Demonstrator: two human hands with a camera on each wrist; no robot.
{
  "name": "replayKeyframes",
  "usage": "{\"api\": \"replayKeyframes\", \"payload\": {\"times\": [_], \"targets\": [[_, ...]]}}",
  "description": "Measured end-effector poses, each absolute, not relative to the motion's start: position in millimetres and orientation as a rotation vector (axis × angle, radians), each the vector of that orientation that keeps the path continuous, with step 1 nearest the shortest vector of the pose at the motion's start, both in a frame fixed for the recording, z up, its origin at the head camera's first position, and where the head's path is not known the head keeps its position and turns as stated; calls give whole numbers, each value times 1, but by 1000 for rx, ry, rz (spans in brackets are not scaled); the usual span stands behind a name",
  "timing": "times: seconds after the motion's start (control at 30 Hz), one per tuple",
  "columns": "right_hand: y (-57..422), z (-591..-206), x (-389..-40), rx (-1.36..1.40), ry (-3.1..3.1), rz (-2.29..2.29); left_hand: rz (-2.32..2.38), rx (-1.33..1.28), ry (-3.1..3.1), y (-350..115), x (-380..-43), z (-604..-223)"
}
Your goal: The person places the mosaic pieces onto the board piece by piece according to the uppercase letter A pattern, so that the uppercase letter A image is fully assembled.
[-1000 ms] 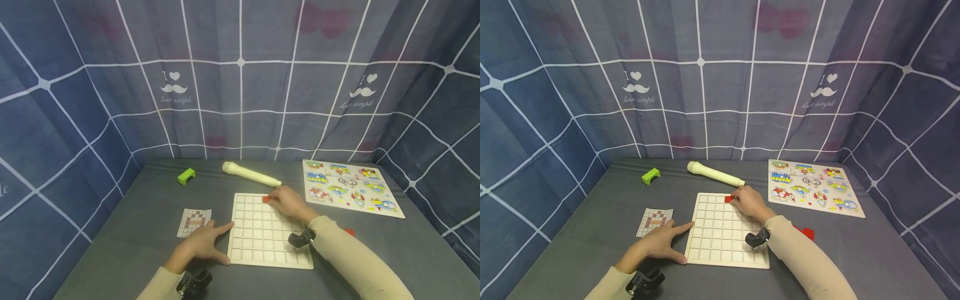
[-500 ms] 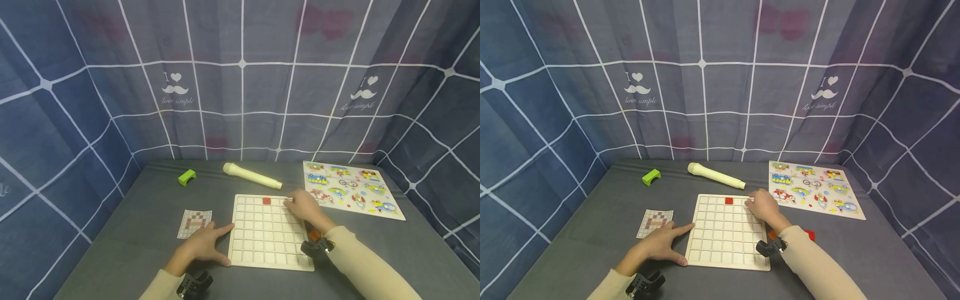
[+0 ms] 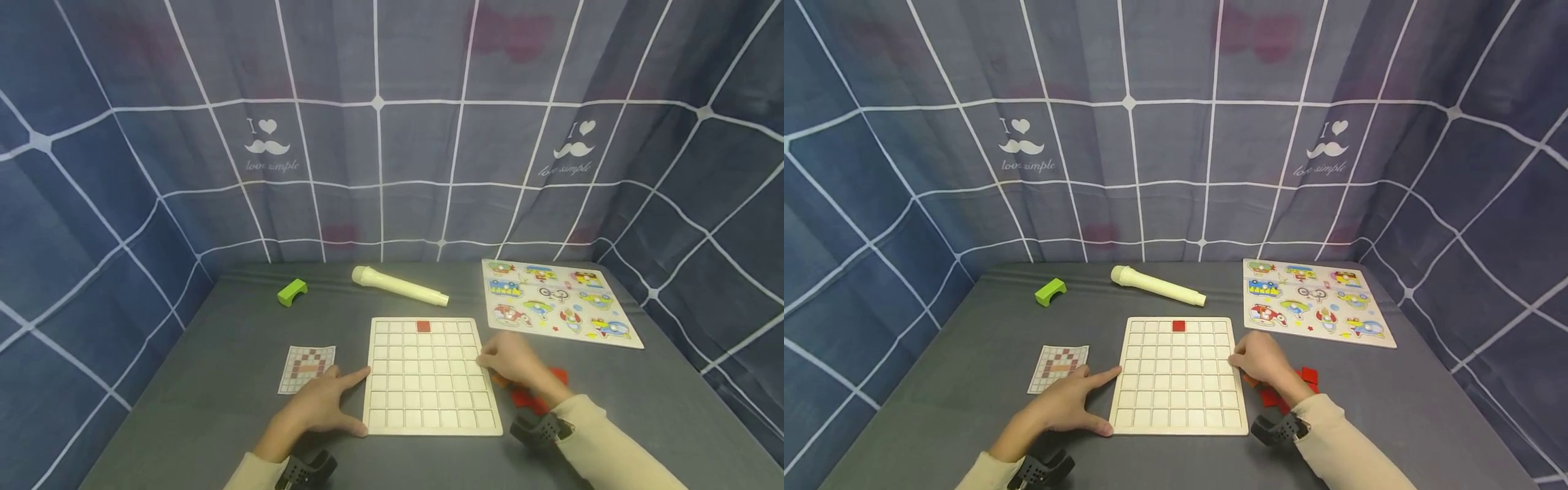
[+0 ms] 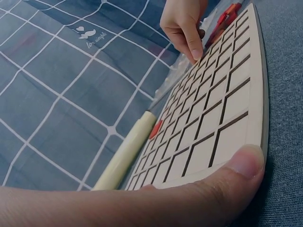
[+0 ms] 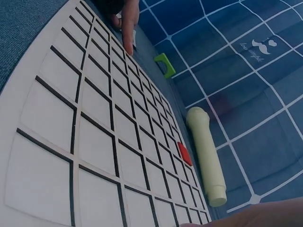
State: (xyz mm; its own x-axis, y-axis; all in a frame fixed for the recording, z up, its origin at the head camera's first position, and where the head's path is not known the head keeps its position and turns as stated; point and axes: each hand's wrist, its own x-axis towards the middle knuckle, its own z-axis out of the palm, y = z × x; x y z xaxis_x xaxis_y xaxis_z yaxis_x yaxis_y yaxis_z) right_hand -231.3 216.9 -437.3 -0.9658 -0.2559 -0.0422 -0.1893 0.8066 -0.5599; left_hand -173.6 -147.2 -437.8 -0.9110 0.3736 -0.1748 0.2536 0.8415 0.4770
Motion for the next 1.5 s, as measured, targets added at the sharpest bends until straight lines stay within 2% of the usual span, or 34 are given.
{"api": "replayKeyframes", "payload": {"times": [0.57, 0.83, 1.07, 1.5], "targets": [[214, -449, -229, -641, 2984, -838, 743, 488, 2735, -154, -171, -433], [238, -443, -227, -554, 2943, -772, 784, 516, 2720, -155, -172, -439], [259, -442, -212, -617, 3022, -573, 785, 552, 2713, -158, -171, -440], [272, -447, -207, -675, 3042, -571, 752, 541, 2752, -154, -169, -439]]}}
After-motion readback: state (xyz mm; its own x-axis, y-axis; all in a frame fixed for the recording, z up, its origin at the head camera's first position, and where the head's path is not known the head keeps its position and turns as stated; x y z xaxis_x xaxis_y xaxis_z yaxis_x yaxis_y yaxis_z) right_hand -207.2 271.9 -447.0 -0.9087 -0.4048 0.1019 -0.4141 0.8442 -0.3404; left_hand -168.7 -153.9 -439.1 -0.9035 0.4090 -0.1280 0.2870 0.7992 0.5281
